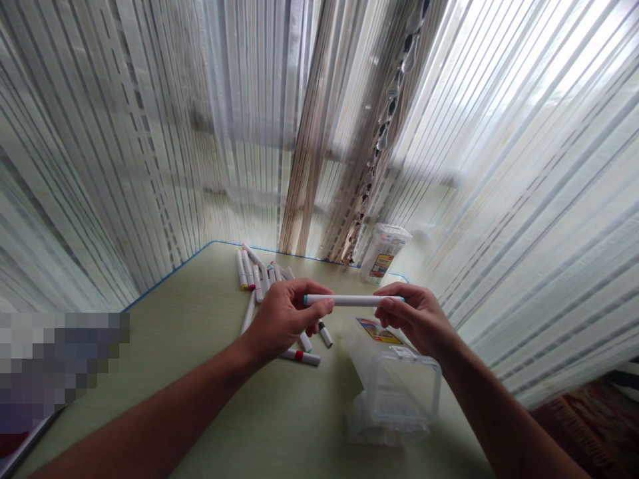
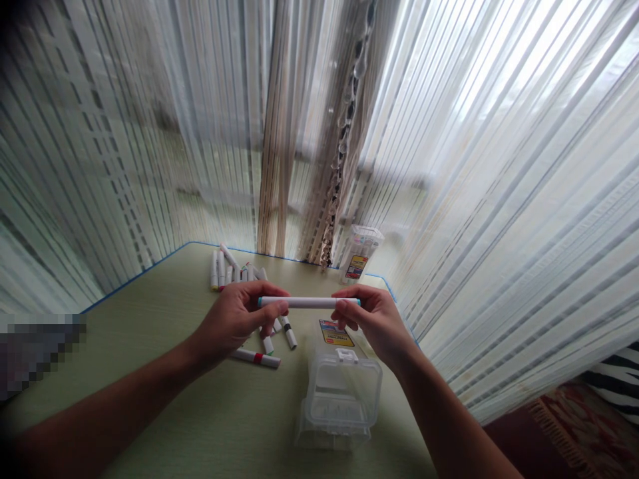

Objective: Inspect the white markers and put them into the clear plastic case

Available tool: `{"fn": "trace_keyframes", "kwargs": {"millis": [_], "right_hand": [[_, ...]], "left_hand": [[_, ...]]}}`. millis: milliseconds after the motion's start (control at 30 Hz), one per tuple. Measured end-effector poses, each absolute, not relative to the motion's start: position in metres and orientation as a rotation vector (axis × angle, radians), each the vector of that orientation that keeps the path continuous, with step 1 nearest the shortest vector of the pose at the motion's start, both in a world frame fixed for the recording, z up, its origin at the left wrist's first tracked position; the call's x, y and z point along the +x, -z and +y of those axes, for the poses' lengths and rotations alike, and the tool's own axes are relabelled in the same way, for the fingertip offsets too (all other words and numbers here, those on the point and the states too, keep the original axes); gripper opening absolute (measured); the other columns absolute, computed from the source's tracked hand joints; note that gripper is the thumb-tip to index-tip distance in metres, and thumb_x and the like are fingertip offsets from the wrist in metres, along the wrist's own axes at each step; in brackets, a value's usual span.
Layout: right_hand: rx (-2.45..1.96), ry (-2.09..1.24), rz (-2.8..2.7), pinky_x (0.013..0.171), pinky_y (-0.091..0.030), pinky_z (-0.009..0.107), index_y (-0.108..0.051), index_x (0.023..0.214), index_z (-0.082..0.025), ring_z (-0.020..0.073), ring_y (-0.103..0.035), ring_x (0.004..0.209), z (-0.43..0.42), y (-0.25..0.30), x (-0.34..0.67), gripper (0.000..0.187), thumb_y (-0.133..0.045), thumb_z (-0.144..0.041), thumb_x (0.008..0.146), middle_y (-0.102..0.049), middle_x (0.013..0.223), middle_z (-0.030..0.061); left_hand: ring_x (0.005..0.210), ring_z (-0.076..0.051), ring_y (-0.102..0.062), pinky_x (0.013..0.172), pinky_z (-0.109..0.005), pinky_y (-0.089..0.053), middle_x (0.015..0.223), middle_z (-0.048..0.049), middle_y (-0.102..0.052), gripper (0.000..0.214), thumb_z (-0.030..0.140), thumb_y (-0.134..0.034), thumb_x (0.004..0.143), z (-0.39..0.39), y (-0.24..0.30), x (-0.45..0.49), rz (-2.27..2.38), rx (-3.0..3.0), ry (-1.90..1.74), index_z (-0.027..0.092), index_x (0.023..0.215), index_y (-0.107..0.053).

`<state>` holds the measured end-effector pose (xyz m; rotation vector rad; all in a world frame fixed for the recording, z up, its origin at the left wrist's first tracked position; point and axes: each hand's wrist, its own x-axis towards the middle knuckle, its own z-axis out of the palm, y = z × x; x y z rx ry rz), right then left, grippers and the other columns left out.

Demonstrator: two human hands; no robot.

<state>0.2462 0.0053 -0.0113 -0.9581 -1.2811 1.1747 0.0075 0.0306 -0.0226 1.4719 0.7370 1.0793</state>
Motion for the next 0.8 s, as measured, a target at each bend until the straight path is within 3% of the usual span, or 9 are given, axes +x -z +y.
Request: {"fn": "trace_keyframes", "kwargs": {"millis": [433, 667, 800], "right_hand": [[-0.92, -1.217, -1.242, 0.042, -0.039, 0.016, -0.078, 0.079, -0.014, 0.0102, -0.061, 0.046, 0.0047, 0.0087, 0.2448, 0.024, -0.086, -0.033, 0.067, -0.071, 0.057, 0.0058], [-0.931, -1.188, -1.274, 0.042, -0.039, 0.016, -0.078, 0.079, -0.015, 0.0086, -0.058, 0.045, 0.0052, 0.0104, 0.246, 0.023, -0.087, -0.032, 0.067, -0.07, 0.056, 0.0046], [-0.93, -1.192, -1.265, 0.042, -0.038, 0.016, -0.077, 0.08, -0.014, 0.0091, -0.059, 0.045, 0.0057, 0.0109, 0.2466, 0.023, -0.087, -0.032, 0.068, -0.07, 0.056, 0.0048]], "left_hand": [[0.046, -0.007, -0.056, 0.044, -0.019, -0.048, 0.074, -0.0065, -0.072, 0.025, 0.028, -0.068, 0.083, 0.0308, 0.0222, 0.0067, 0.703, 1.429, -1.103, 0.007, 0.096, -0.072], [0.047, -0.007, -0.055, 0.043, -0.017, -0.047, 0.061, 0.0008, -0.063, 0.026, 0.028, -0.077, 0.076, 0.0302, 0.0226, 0.0062, 0.744, 1.469, -1.085, 0.009, 0.093, -0.073], [0.047, -0.007, -0.055, 0.043, -0.016, -0.046, 0.062, 0.0003, -0.064, 0.027, 0.027, -0.078, 0.075, 0.0303, 0.0232, 0.0062, 0.738, 1.458, -1.072, 0.009, 0.094, -0.073]]}}
